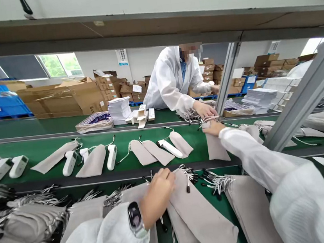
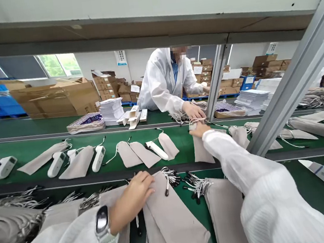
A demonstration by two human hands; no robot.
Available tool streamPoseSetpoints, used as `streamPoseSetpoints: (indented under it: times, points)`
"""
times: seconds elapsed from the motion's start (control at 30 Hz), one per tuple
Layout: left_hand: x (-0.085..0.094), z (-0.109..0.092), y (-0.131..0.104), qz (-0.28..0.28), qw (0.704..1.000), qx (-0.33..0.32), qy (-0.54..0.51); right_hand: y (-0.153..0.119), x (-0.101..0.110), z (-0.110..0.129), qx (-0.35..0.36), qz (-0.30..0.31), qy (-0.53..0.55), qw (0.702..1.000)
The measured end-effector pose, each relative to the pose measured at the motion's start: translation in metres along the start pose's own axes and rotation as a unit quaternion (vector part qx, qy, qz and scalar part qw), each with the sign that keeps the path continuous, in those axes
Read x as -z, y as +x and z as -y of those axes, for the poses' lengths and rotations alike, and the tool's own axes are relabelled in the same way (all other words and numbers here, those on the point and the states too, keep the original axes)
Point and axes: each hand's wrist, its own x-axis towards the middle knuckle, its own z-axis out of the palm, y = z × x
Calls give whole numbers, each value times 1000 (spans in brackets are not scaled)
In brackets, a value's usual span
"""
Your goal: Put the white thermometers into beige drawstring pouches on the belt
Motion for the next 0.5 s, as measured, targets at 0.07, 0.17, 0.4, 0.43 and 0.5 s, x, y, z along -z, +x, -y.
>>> streamPoseSetpoints:
  times: [0.07, 0.17, 0.4, 0.43, 0.5]
  points:
    - [-10, -2, -4, 0, 999, 4, 41, -3, -30, 18, 27, 12, -9, 1000]
    - [-12, -6, -7, 1, 996, 40, 74, -19, -81, 60, 120, 60, 21, 991]
    - [-11, -10, -25, 10, 989, 40, 142, -20, -126, 93, 154, 183, 139, 961]
    - [-12, -11, -28, 7, 987, 22, 157, -18, -118, 89, 139, 186, 161, 959]
    - [-14, -10, -33, 2, 984, -11, 178, -21, -96, 82, 116, 190, 200, 954]
